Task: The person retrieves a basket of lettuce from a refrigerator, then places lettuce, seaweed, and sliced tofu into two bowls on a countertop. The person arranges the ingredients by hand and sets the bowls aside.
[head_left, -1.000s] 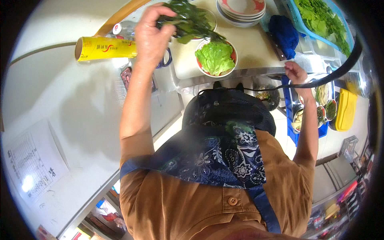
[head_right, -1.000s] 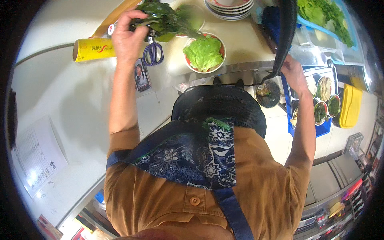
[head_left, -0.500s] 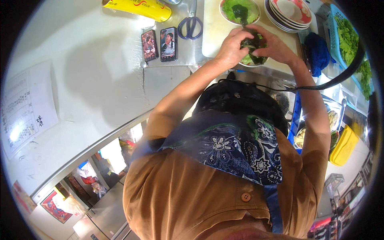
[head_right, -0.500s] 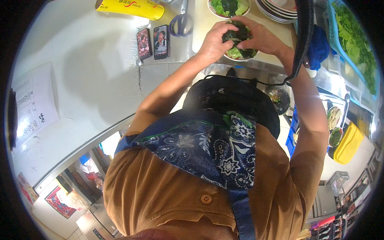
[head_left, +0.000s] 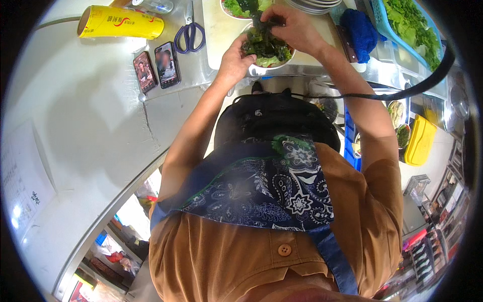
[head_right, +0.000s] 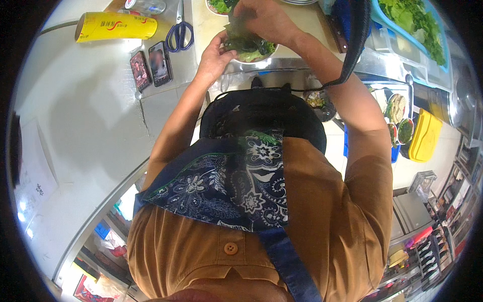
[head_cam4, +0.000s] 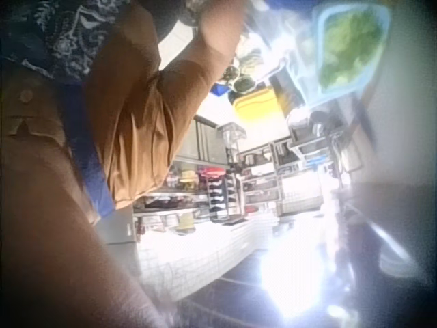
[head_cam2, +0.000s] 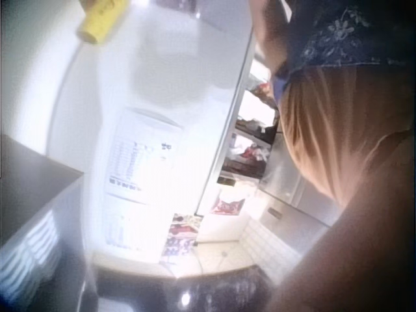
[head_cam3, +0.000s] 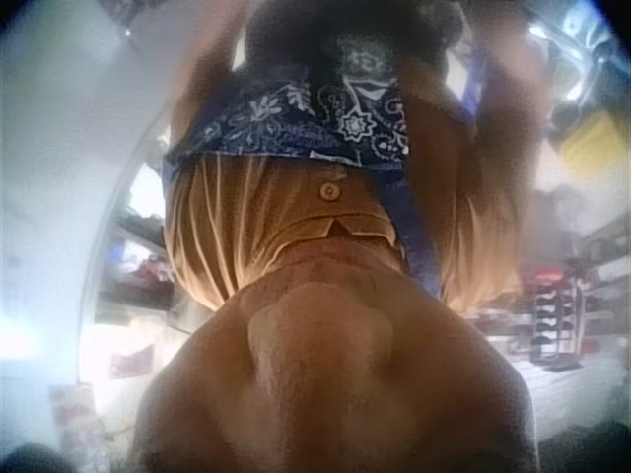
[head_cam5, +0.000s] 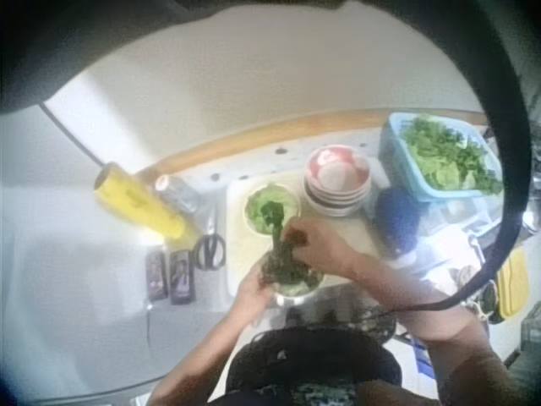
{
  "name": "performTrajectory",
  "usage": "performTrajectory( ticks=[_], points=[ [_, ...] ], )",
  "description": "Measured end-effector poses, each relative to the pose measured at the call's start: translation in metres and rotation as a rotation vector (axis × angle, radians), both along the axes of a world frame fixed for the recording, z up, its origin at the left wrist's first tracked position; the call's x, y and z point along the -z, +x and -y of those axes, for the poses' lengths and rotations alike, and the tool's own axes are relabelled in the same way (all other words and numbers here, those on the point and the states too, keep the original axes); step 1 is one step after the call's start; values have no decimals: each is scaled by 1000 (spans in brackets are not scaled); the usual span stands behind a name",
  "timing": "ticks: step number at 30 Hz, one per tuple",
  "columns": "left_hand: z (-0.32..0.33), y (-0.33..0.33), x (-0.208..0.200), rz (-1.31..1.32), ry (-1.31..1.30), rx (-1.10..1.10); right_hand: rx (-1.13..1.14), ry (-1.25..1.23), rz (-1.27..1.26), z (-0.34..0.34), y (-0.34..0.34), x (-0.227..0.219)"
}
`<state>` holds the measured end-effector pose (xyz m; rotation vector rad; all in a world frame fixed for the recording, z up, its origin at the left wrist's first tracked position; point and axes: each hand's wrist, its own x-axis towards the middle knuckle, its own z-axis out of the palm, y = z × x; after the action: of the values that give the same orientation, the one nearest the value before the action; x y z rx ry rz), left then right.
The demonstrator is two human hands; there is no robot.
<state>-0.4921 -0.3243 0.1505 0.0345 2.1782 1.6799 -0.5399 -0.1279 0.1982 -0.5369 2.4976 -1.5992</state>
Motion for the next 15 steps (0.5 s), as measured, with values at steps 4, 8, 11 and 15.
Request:
performTrajectory(
  ticks=[4,8,11,15],
  points=[
    [1,-4,8,-64,-19,26,-35,80,-59,1,1,23],
    [0,-3,17,-221,-136,-22,59,389,-298,-4,14,43],
    [-1,-1,21,-267,-221,-68,43,456,-282,2,22,50],
    [-6,-5,26,-160,-211,-37,-46,504,-183,7,10,50]
  ],
)
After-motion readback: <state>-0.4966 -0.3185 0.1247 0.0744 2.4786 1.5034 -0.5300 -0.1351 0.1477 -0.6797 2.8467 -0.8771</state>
